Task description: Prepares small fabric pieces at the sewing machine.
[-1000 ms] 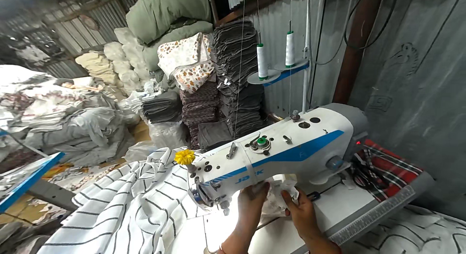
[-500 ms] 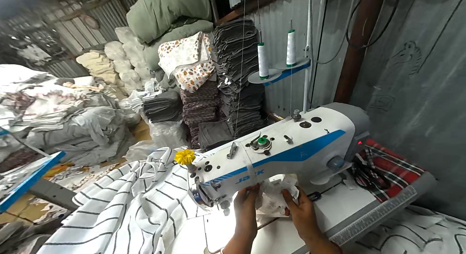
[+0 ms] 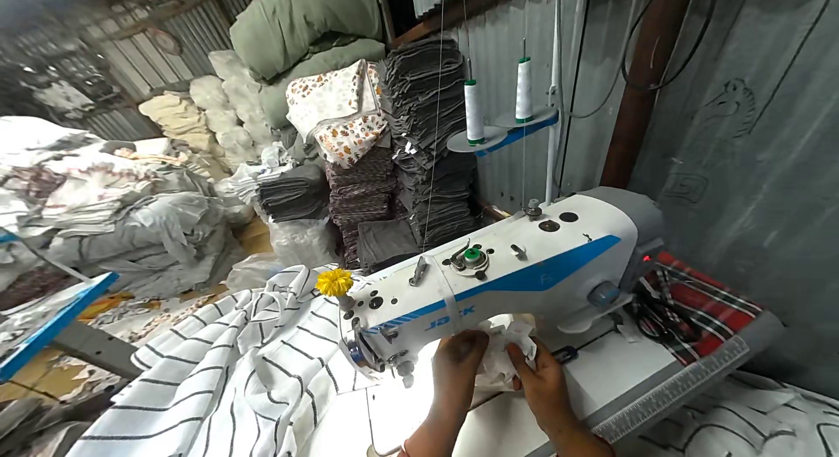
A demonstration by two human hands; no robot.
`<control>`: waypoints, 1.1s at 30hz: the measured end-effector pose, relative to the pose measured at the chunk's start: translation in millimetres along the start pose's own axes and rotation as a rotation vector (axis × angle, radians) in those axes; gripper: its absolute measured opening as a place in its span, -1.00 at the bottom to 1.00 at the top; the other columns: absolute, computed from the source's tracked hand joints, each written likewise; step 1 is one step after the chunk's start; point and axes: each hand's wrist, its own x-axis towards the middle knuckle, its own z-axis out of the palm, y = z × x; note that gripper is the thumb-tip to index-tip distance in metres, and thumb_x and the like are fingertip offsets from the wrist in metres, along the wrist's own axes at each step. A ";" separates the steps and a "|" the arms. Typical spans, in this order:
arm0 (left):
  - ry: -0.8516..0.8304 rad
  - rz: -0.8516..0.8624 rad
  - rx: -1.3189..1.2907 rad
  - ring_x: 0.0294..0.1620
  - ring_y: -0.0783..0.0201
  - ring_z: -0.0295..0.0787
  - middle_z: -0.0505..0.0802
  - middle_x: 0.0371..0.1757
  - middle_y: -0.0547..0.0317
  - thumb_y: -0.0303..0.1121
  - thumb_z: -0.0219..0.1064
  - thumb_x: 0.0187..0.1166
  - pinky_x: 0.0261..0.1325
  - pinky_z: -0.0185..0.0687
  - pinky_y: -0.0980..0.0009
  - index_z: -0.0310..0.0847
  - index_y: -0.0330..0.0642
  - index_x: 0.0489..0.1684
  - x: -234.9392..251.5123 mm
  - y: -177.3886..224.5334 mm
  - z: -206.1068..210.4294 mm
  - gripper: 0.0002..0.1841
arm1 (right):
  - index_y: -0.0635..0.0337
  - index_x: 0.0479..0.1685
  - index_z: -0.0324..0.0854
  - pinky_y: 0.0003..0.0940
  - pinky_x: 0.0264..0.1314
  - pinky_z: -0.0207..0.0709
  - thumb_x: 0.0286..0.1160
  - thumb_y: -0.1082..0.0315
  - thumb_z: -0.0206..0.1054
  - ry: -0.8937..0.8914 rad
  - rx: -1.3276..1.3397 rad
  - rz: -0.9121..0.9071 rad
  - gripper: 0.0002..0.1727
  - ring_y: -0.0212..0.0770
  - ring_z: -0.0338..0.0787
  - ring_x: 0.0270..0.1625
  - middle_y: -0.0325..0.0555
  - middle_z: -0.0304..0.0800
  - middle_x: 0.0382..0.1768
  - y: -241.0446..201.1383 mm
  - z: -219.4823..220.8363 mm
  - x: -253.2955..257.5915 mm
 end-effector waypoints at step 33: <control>-0.147 0.022 0.031 -0.11 0.43 0.76 0.83 -0.07 0.17 -0.26 0.38 0.58 0.00 0.70 0.47 0.81 -0.23 -0.09 -37.5 -9.5 -30.2 -0.78 | 0.20 0.20 0.59 -0.57 -0.42 0.59 0.60 0.28 0.36 -0.615 -0.170 0.516 -0.71 -0.49 0.70 -0.44 -0.27 0.80 -0.23 -57.3 -32.1 -20.5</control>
